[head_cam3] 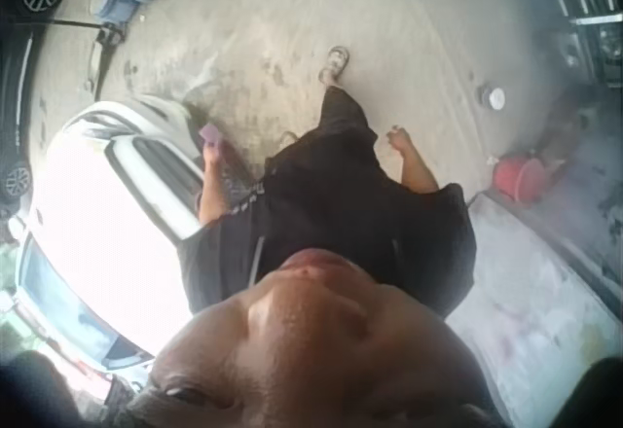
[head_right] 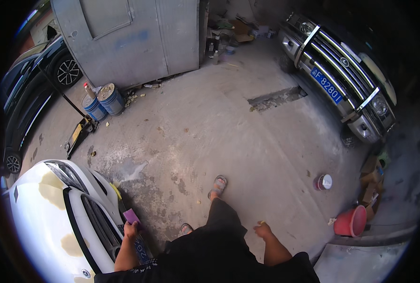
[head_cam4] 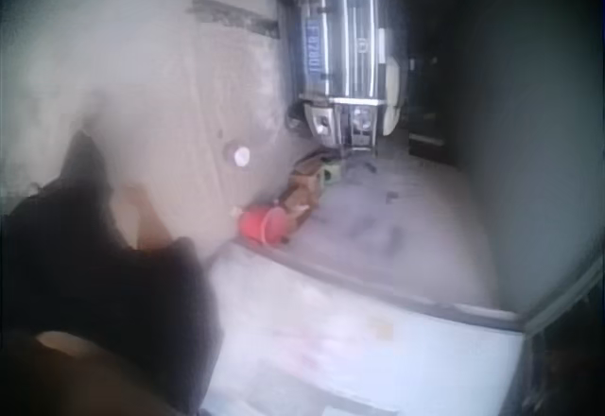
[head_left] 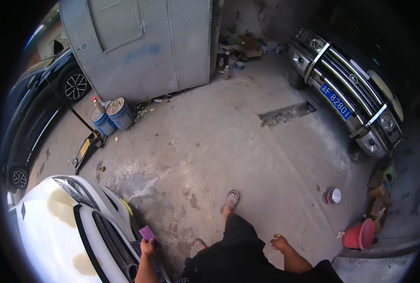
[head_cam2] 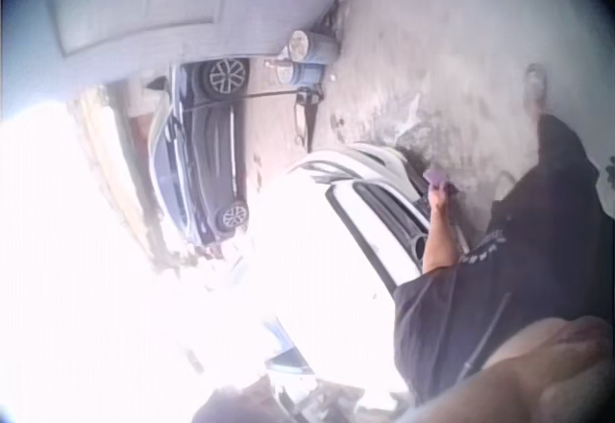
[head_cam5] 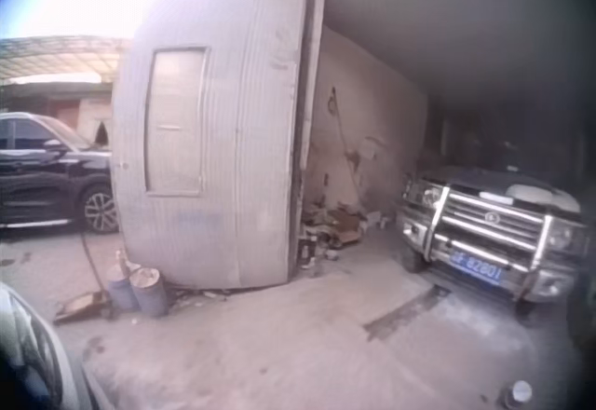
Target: The person sands the hood of a white car using a purple sanding block and pours liquid from a plastic bottle onto the surface to aid the process. The person moves around the hood, applying the sanding block to various areas while intermittently adding liquid.
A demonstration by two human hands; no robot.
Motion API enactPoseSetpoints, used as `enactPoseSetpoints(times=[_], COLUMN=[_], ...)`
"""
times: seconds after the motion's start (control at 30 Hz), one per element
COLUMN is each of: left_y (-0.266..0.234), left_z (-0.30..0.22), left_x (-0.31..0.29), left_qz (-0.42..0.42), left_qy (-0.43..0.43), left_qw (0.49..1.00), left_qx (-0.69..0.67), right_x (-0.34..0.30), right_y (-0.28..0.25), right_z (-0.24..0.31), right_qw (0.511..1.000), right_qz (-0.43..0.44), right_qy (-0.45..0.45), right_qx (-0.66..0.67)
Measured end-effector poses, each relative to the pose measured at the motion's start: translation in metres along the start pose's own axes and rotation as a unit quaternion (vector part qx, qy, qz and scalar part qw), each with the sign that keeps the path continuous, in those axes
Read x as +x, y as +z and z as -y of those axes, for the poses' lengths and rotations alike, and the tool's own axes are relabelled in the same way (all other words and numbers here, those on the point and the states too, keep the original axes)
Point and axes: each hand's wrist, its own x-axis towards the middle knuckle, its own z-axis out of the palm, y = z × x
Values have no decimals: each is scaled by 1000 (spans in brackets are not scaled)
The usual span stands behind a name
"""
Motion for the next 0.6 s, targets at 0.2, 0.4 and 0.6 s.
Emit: enactPoseSetpoints(times=[0.2, 0.4, 0.6], left_y=[87, 156, 286], left_z=[-66, -197, -392], left_x=[53, 55, 137], left_qz=[-22, -76, 12], left_qy=[7, 24, 140], left_qw=[999, 965, 987], left_qx=[-31, 250, 80], right_x=[126, 213, 337], right_y=[-41, -111, -213], right_z=[107, 292, 506], right_qw=[997, 998, 985], right_qz=[28, 58, -25], right_qy=[47, 33, -163], right_qx=[58, -7, -52])
